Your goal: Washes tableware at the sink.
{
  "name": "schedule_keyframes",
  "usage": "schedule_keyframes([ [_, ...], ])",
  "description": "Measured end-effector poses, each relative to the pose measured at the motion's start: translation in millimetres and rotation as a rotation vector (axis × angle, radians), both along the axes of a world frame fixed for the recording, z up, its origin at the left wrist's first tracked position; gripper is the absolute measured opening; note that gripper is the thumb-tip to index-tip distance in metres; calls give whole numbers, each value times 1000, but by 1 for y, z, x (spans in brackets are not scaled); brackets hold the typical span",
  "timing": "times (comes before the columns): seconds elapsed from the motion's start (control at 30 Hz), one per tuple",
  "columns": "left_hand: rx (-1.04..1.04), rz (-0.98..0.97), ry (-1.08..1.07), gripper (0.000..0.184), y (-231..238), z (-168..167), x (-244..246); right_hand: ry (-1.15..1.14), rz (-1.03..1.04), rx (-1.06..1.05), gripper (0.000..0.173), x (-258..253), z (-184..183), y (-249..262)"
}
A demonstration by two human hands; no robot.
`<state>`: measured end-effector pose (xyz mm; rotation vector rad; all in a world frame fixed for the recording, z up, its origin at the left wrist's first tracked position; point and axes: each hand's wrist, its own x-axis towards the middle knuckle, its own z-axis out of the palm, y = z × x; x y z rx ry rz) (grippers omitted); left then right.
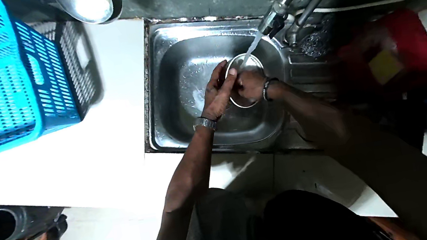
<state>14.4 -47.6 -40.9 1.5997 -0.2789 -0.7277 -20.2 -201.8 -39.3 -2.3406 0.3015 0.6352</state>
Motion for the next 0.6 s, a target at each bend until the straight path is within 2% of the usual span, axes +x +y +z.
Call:
schedule_keyframes([
  [0.07, 25, -57, -75, 58, -3, 7, 6, -105, -100, -98, 43, -3, 7, 7],
  [0.1, 30, -68, -115, 59, -5, 10, 13, -214, -87, -76, 42, -6, 3, 10],
  [0.17, 72, -101, -233, 60, -2, 13, 28, -440, 57, -23, 32, -16, -15, 7],
  [0.23, 95, -109, -325, 62, 1, 16, 43, -606, 190, -105, 40, -27, -30, 2],
  [0.27, 78, -92, -332, 60, 0, 18, 46, -672, 178, -138, 45, -35, -32, 8],
  [0.33, 48, -51, -318, 58, -6, 21, 50, -772, -11, -91, 45, -46, -31, 36],
  [0.4, 60, -33, -306, 56, -13, 21, 48, -747, -242, 75, 39, -45, -10, 67],
  [0.47, 66, -43, -308, 55, -16, 19, 47, -752, -361, 190, 33, -40, 0, 81],
  [0.53, 39, -68, -314, 52, -13, 22, 49, -793, -213, 80, 41, -45, -15, 74],
  [0.6, 48, -132, -322, 50, -7, 30, 58, -722, 106, -214, 43, -49, -35, 38],
])
